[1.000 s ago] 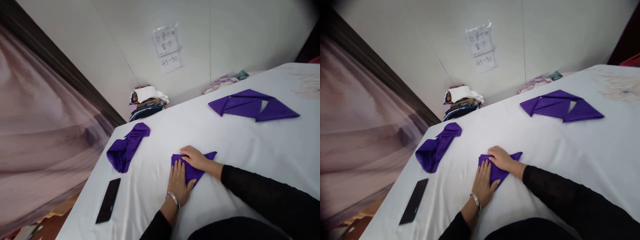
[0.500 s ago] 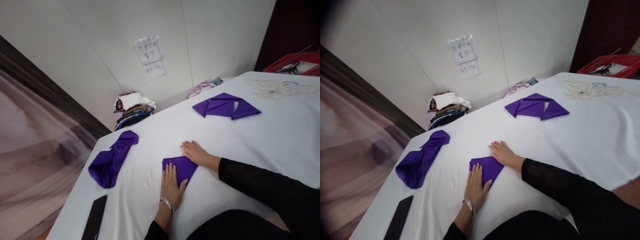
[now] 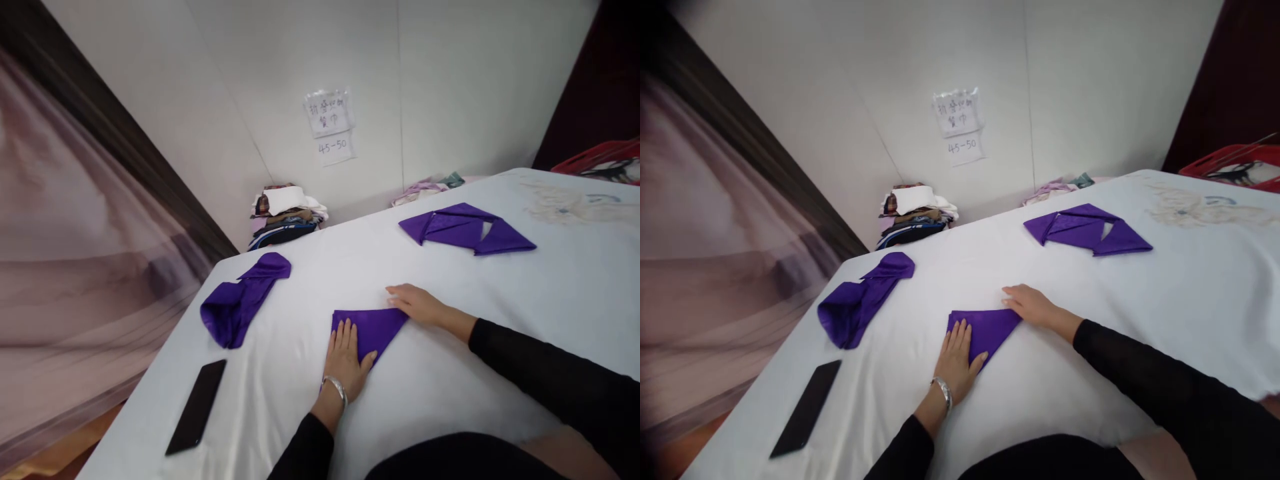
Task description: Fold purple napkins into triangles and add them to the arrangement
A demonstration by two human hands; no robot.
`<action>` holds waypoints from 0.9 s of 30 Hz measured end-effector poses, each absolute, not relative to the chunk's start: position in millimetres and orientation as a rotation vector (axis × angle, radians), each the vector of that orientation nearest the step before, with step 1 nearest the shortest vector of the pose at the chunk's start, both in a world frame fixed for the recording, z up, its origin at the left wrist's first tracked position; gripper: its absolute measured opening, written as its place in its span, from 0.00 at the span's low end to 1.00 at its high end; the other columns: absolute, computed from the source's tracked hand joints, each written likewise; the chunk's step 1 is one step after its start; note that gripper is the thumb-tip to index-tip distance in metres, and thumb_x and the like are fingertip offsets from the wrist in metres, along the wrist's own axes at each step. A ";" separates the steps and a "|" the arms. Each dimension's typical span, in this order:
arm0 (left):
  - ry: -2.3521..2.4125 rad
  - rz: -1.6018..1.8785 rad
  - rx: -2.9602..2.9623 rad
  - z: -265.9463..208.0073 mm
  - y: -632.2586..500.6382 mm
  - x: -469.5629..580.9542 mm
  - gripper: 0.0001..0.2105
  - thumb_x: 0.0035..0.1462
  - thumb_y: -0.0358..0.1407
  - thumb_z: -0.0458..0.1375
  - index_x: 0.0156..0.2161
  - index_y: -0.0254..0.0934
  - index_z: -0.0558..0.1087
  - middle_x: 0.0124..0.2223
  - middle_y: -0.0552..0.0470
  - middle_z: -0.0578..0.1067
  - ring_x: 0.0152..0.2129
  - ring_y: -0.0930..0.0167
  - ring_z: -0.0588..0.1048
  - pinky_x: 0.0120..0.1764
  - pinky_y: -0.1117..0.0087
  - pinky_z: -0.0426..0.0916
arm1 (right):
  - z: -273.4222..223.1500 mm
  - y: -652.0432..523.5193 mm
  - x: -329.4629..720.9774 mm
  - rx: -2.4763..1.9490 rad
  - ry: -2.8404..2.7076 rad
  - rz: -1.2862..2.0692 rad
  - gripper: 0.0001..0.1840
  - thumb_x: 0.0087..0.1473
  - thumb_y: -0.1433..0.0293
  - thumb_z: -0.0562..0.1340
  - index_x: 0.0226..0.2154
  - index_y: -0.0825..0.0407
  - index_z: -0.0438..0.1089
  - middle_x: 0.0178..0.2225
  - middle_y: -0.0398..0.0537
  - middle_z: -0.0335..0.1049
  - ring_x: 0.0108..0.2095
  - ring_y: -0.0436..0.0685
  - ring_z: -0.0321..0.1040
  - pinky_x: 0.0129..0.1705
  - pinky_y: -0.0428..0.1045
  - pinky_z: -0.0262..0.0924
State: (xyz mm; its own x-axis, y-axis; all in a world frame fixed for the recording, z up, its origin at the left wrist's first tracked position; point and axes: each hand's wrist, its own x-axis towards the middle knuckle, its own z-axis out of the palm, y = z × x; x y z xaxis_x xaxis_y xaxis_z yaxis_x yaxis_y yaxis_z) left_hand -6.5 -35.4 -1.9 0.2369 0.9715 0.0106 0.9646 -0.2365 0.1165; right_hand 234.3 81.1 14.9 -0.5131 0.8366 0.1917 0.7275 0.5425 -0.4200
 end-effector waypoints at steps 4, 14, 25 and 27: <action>1.860 0.119 2.403 1.1 -37.1 -7.6 0.35 0.57 0.54 0.38 0.61 0.29 0.49 0.64 0.42 0.47 0.61 0.60 0.42 0.59 0.53 0.46 | 19.9 64.0 221.2 -1.237 -2.602 0.419 0.17 0.54 0.61 0.54 0.42 0.51 0.69 0.42 0.53 0.69 0.43 0.61 0.64 0.43 0.53 0.58; 1.563 0.114 2.659 22.6 17.6 7.4 0.32 0.53 0.51 0.50 0.59 0.37 0.55 0.62 0.43 0.55 0.60 0.60 0.47 0.59 0.49 0.36 | 16.0 46.7 257.3 -1.533 -2.452 0.540 0.10 0.52 0.64 0.53 0.27 0.48 0.67 0.28 0.45 0.71 0.29 0.56 0.66 0.27 0.48 0.54; 1.566 0.308 2.492 3.0 -5.9 41.8 0.24 0.61 0.43 0.40 0.60 0.37 0.52 0.63 0.46 0.54 0.60 0.64 0.48 0.59 0.52 0.43 | 21.1 22.7 222.9 -0.940 -2.463 0.298 0.27 0.57 0.57 0.50 0.55 0.50 0.57 0.57 0.53 0.56 0.57 0.61 0.51 0.56 0.57 0.49; 1.533 0.298 2.496 4.2 -4.1 39.9 0.23 0.61 0.43 0.42 0.60 0.40 0.52 0.62 0.48 0.55 0.60 0.65 0.48 0.59 0.52 0.43 | 17.5 21.9 202.9 -0.833 -2.546 0.369 0.31 0.57 0.54 0.49 0.59 0.48 0.50 0.61 0.50 0.49 0.60 0.61 0.44 0.59 0.59 0.43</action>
